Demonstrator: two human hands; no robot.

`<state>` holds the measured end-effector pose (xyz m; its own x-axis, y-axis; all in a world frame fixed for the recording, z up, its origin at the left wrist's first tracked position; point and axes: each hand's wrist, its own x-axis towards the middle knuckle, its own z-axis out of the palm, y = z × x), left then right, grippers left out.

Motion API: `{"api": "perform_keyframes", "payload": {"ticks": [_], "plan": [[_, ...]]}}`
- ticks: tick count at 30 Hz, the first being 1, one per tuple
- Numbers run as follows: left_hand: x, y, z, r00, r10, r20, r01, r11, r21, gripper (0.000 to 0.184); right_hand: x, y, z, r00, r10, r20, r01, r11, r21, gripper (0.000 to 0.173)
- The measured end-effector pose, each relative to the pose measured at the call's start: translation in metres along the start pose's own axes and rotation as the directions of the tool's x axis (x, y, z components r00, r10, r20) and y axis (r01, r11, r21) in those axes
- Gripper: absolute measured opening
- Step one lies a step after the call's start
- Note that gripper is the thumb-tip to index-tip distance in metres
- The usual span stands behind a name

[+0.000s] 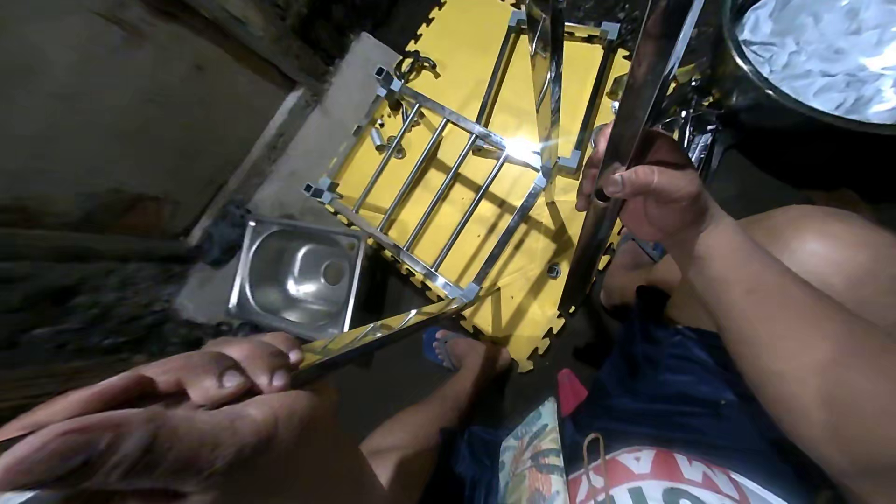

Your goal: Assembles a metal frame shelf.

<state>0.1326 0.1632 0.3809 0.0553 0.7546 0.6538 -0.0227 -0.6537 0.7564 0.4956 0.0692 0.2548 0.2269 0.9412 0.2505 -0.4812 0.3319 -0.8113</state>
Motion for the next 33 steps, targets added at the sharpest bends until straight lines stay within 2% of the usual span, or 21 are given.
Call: {"api": "perform_keyframes", "payload": {"ticks": [6,14,17,24,30,33], "plan": [[-0.003,0.005,0.010,0.999,0.037,-0.020,-0.037,0.999,0.001,0.035,0.000,0.004,0.002,1.000,-0.004,0.013,0.004,1.000,-0.013,0.023],[-0.004,-0.003,0.000,0.995,0.067,0.070,-0.066,0.998,-0.016,0.028,-0.002,0.008,0.000,1.000,0.028,-0.009,-0.029,0.998,-0.055,0.024],[-0.010,0.001,0.001,0.997,0.074,0.038,-0.071,0.996,-0.062,0.030,-0.002,0.009,0.002,0.999,0.035,-0.012,-0.035,0.998,-0.054,0.025],[-0.020,0.009,0.003,0.994,0.092,-0.063,-0.096,0.994,-0.049,0.029,-0.002,0.011,0.008,0.998,0.060,-0.008,-0.060,0.996,-0.059,0.022],[-0.024,0.006,0.011,0.995,0.069,0.079,-0.069,0.998,0.006,0.026,-0.004,0.012,0.007,0.998,0.062,-0.004,-0.063,0.996,-0.060,0.022],[-0.027,0.004,0.020,0.994,0.081,0.068,-0.081,0.997,0.000,0.026,-0.004,0.012,0.004,0.996,0.083,-0.033,-0.085,0.995,-0.059,0.021]]}}
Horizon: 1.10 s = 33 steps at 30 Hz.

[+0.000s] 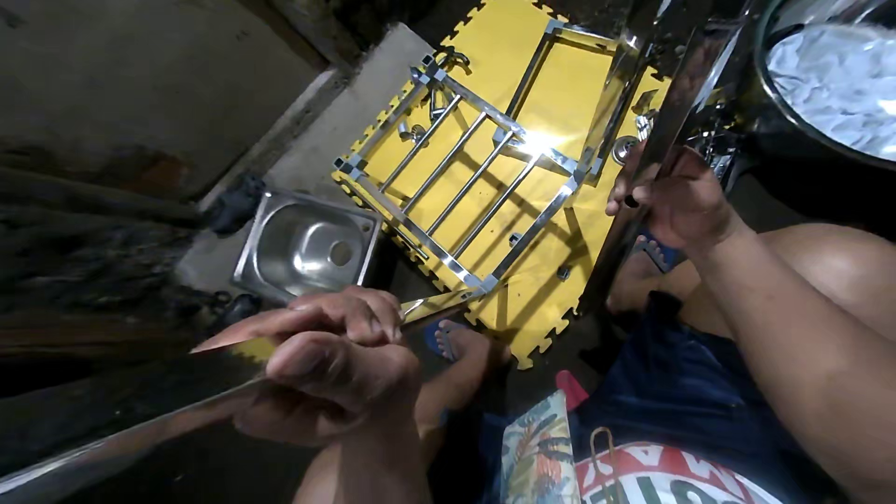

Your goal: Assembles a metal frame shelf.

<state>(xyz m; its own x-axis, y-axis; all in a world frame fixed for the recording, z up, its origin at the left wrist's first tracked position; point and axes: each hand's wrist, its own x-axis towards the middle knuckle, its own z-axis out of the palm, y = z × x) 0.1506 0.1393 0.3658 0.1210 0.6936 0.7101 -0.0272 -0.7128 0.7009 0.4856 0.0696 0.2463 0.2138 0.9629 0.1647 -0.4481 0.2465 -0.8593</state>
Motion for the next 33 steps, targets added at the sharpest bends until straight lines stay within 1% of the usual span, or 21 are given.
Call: {"api": "perform_keyframes", "payload": {"ticks": [2,5,8,10,12,13,16,19,22,23,24,25,26,27,28,29,30,31,32,33], "plan": [[-0.002,0.002,0.004,1.000,-0.007,-0.022,0.007,1.000,0.000,0.026,-0.002,0.001,-0.001,1.000,0.004,-0.016,-0.004,1.000,-0.007,0.020],[-0.001,0.000,0.003,0.999,-0.003,-0.045,0.002,1.000,-0.015,0.027,0.002,0.000,-0.001,1.000,-0.014,0.013,0.014,1.000,-0.010,0.021],[-0.007,-0.003,0.002,0.996,-0.009,-0.086,0.002,0.997,-0.077,0.028,0.005,0.001,-0.001,1.000,-0.004,0.017,0.004,1.000,-0.006,0.022],[-0.012,-0.001,0.009,0.996,-0.002,-0.094,-0.001,1.000,-0.029,0.028,0.003,0.001,0.001,1.000,0.026,-0.014,-0.026,0.999,-0.019,0.023],[-0.011,0.002,0.016,0.997,0.018,-0.079,-0.013,0.998,0.069,0.028,0.000,0.000,0.008,0.997,0.064,-0.035,-0.065,0.997,-0.036,0.028],[-0.010,0.002,0.019,0.997,0.024,-0.077,-0.017,0.996,0.086,0.027,0.001,0.000,0.010,0.996,0.076,-0.037,-0.078,0.996,-0.044,0.031],[-0.007,0.001,0.019,0.999,0.008,-0.050,-0.002,0.991,0.132,0.026,0.007,-0.001,0.015,0.992,0.095,-0.081,-0.100,0.993,-0.057,0.030],[-0.006,-0.001,0.014,1.000,0.008,-0.024,-0.005,0.991,0.130,0.026,0.006,0.002,0.020,0.993,0.111,-0.049,-0.115,0.990,-0.085,0.032],[-0.005,0.001,0.004,0.994,-0.045,0.094,0.041,0.998,0.049,0.016,0.001,0.003,0.028,0.987,0.153,-0.040,-0.157,0.979,-0.133,0.027],[-0.006,0.001,0.001,0.989,-0.071,0.133,0.067,0.997,0.038,0.017,-0.001,0.002,0.034,0.984,0.170,-0.054,-0.176,0.973,-0.152,0.027],[-0.009,0.000,-0.001,0.985,-0.096,0.145,0.092,0.995,0.032,0.029,-0.002,0.000,0.039,0.983,0.175,-0.060,-0.183,0.968,-0.169,0.026],[-0.015,-0.001,-0.001,0.984,-0.117,0.133,0.111,0.993,0.050,0.051,-0.004,-0.001,0.045,0.984,0.166,-0.060,-0.175,0.963,-0.204,0.027],[-0.023,-0.002,0.000,0.989,-0.129,0.077,0.122,0.988,0.097,0.071,-0.006,-0.002,0.051,0.986,0.155,-0.057,-0.164,0.954,-0.250,0.030],[-0.035,-0.003,0.001,0.991,-0.130,-0.003,0.129,0.978,0.166,0.087,-0.010,-0.003,0.056,0.988,0.147,-0.040,-0.152,0.942,-0.300,0.036],[-0.050,-0.001,0.003,0.988,-0.118,-0.099,0.139,0.961,0.239,0.091,-0.014,-0.004,0.061,0.989,0.146,-0.023,-0.144,0.919,-0.368,0.040],[-0.069,0.001,0.006,0.978,-0.094,-0.186,0.148,0.942,0.301,0.086,-0.018,-0.008,0.066,0.988,0.155,-0.008,-0.141,0.877,-0.459,0.038],[-0.091,0.006,0.010,0.972,-0.080,-0.219,0.157,0.920,0.360,0.079,-0.024,-0.012,0.073,0.983,0.183,-0.002,-0.155,0.829,-0.536,0.038],[-0.114,0.014,0.016,0.976,-0.109,-0.191,0.178,0.900,0.397,0.076,-0.031,-0.016,0.082,0.977,0.213,0.000,-0.173,0.793,-0.584,0.038],[-0.134,0.021,0.024,0.978,-0.177,-0.113,0.208,0.891,0.403,0.076,-0.039,-0.019,0.092,0.974,0.228,0.002,-0.179,0.773,-0.609,0.036],[-0.149,0.028,0.033,0.960,-0.280,0.007,0.255,0.882,0.396,0.082,-0.050,-0.021,0.106,0.974,0.226,0.007,-0.171,0.757,-0.630,0.034]]}}
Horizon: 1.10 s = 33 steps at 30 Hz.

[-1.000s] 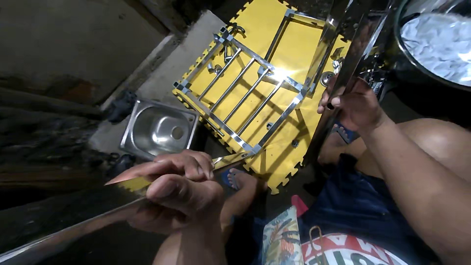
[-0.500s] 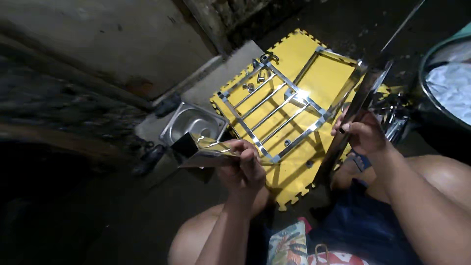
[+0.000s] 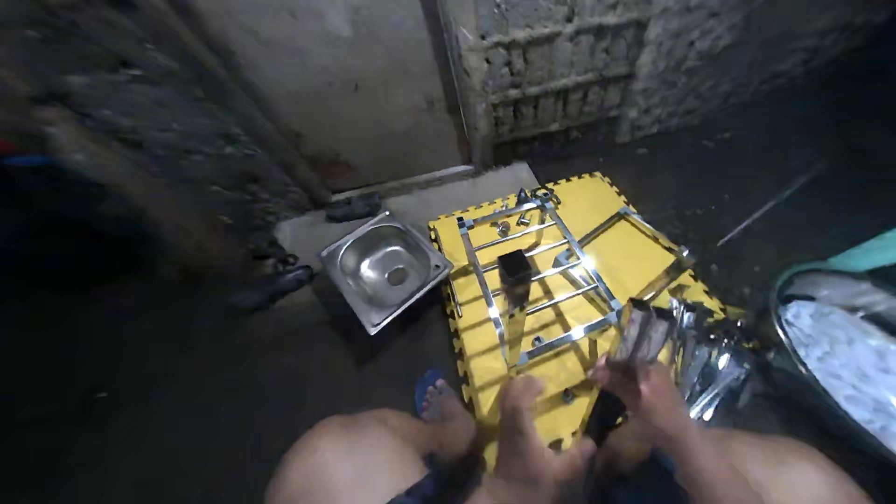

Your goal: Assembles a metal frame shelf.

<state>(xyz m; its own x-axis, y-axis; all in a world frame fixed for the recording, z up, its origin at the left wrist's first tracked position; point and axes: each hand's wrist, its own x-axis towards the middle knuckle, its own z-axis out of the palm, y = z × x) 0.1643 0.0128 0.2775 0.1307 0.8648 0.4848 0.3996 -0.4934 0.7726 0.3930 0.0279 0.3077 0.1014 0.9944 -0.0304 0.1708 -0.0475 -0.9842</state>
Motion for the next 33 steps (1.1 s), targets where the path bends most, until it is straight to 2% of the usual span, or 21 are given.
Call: {"api": "perform_keyframes", "payload": {"ticks": [1,2,3,5,6,7,8,9,10,11,12,14,15,16,18,22,24,26,28,30,33], "plan": [[-0.008,0.007,0.006,0.980,-0.082,0.182,0.085,0.996,-0.009,0.091,-0.012,-0.007,0.012,1.000,-0.019,0.003,0.019,0.999,-0.026,0.032],[-0.010,0.015,0.009,0.907,-0.196,0.372,0.224,0.974,-0.035,0.101,-0.024,-0.013,0.026,0.999,-0.043,-0.001,0.043,0.998,-0.049,0.029],[-0.009,0.017,0.013,0.832,-0.260,0.491,0.334,0.940,-0.069,0.106,-0.036,-0.017,0.039,0.999,-0.053,-0.004,0.053,0.998,-0.044,0.026],[-0.008,0.011,0.019,0.805,-0.270,0.528,0.406,0.900,-0.158,0.091,-0.048,-0.023,0.061,0.997,-0.037,-0.069,0.036,0.999,-0.013,0.028],[-0.009,0.006,0.019,0.798,-0.267,0.541,0.417,0.892,-0.176,0.081,-0.049,-0.025,0.066,0.996,-0.027,-0.087,0.030,0.999,0.026,0.037],[-0.010,0.001,0.019,0.794,-0.263,0.548,0.417,0.892,-0.176,0.071,-0.047,-0.026,0.065,0.996,-0.035,-0.080,0.041,0.996,0.078,0.055],[-0.012,-0.004,0.019,0.785,-0.272,0.557,0.423,0.892,-0.160,0.065,-0.042,-0.029,0.059,0.995,-0.073,-0.063,0.080,0.990,0.117,0.083],[-0.015,-0.008,0.018,0.770,-0.292,0.568,0.439,0.888,-0.138,0.063,-0.034,-0.042,0.051,0.987,-0.157,-0.043,0.162,0.977,0.138,0.100],[-0.017,-0.012,0.016,0.751,-0.317,0.579,0.454,0.885,-0.105,0.061,-0.024,-0.063,0.040,0.960,-0.278,-0.035,0.280,0.955,0.102,0.103],[-0.021,-0.014,0.013,0.737,-0.333,0.588,0.456,0.887,-0.069,0.059,-0.014,-0.092,0.025,0.912,-0.409,-0.002,0.409,0.912,-0.011,0.103],[-0.024,-0.017,0.012,0.734,-0.332,0.593,0.437,0.899,-0.036,0.056,-0.006,-0.128,0.013,0.850,-0.526,0.044,0.526,0.838,-0.144,0.100],[-0.029,-0.021,0.011,0.710,-0.292,0.641,0.376,0.927,0.005,0.057,0.009,-0.204,0.002,0.682,-0.696,0.225,0.713,0.565,-0.415,0.097],[-0.032,-0.025,0.012,0.689,-0.254,0.679,0.343,0.939,0.003,0.057,0.014,-0.244,0.008,0.607,-0.719,0.339,0.754,0.385,-0.533,0.099],[-0.035,-0.029,0.015,0.671,-0.215,0.710,0.316,0.949,-0.011,0.055,0.018,-0.282,0.020,0.576,-0.693,0.434,0.753,0.243,-0.612,0.101],[-0.041,-0.038,0.021,0.657,-0.148,0.739,0.258,0.966,-0.035,0.051,0.030,-0.337,0.052,0.625,-0.578,0.525,0.686,0.084,-0.723,0.107],[-0.042,-0.043,0.021,0.576,-0.129,0.807,0.228,0.974,-0.007,0.048,0.061,-0.364,0.090,0.677,-0.536,0.505,0.620,0.046,-0.783,0.100],[-0.041,-0.045,0.014,0.562,-0.124,0.818,0.217,0.976,0.000,0.046,0.071,-0.336,0.112,0.706,-0.471,0.530,0.620,0.049,-0.783,0.091],[-0.039,-0.048,0.006,0.552,-0.124,0.825,0.218,0.976,0.000,0.044,0.081,-0.300,0.126,0.790,-0.274,0.549,0.592,0.103,-0.799,0.088],[-0.038,-0.051,0.003,0.560,-0.121,0.820,0.220,0.976,-0.006,0.042,0.090,-0.292,0.128,0.819,-0.167,0.548,0.567,0.102,-0.817,0.088],[-0.040,-0.053,0.002,0.568,-0.114,0.815,0.219,0.976,-0.016,0.040,0.091,-0.293,0.130,0.835,-0.131,0.534,0.547,0.084,-0.833,0.089],[-0.039,-0.053,0.001,0.568,-0.100,0.817,0.215,0.976,-0.031,0.039,0.090,-0.296,0.129,0.830,-0.172,0.530,0.545,0.053,-0.837,0.092]]}}
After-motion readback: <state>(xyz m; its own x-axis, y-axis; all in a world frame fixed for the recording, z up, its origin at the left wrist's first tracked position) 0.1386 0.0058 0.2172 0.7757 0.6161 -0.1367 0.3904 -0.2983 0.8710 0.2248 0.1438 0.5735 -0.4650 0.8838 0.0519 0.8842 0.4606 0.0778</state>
